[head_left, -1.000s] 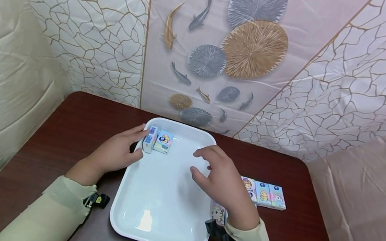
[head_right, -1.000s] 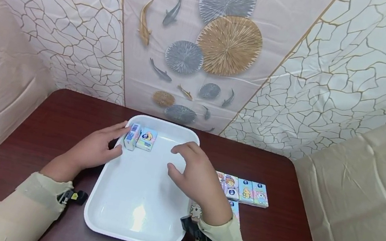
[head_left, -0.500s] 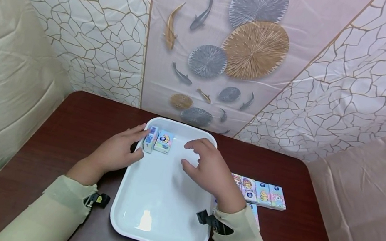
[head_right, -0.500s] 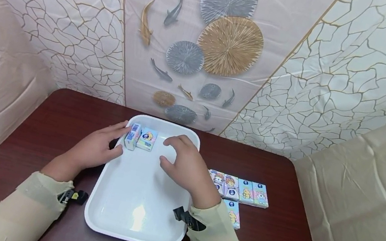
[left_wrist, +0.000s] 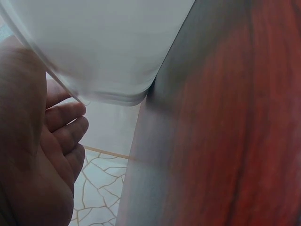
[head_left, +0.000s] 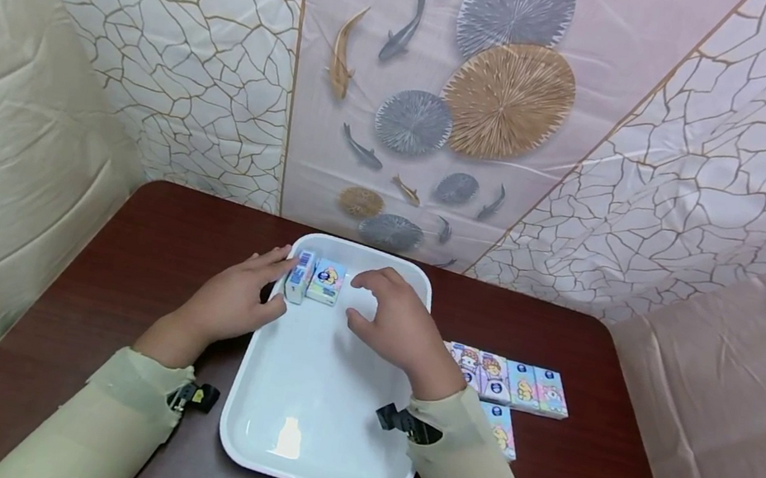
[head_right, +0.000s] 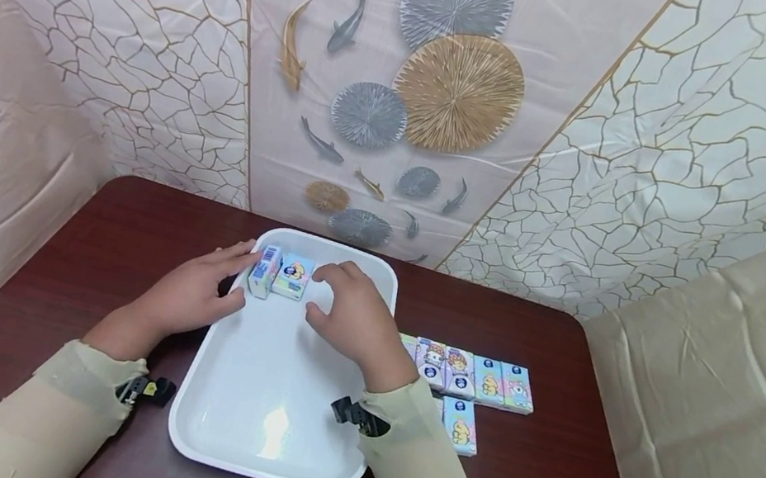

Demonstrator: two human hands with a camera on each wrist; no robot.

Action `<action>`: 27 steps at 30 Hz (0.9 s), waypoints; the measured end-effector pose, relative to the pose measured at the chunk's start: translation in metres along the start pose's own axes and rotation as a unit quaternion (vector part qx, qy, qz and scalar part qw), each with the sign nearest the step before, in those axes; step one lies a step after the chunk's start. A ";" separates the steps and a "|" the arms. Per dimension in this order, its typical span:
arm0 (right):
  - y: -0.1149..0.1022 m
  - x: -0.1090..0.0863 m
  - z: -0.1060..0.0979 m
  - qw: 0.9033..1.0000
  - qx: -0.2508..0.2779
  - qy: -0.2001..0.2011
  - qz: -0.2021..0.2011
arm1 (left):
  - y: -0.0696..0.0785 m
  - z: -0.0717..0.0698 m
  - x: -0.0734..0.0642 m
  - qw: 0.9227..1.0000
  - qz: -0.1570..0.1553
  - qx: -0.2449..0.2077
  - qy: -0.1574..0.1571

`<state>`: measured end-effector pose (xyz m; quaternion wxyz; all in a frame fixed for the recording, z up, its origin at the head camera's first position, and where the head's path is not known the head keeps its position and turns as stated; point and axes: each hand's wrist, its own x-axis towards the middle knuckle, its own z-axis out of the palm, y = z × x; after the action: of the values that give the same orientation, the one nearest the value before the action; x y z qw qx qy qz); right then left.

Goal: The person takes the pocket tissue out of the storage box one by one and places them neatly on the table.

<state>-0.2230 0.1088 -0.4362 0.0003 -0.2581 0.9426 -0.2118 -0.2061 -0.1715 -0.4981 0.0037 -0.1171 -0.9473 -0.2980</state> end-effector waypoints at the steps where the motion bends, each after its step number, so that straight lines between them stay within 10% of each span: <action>1: 0.000 0.002 0.002 1.000 -0.004 -0.003 0.000 | 0.000 0.000 0.000 1.000 0.003 0.000 0.001; 27: 0.012 0.047 0.032 0.994 -0.080 -0.058 0.054 | 0.000 -0.001 0.000 0.999 0.030 0.037 -0.001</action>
<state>-0.2664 0.0822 -0.4645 0.0454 -0.2179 0.9675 -0.1200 -0.2062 -0.1725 -0.4974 0.0161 -0.1458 -0.9537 -0.2627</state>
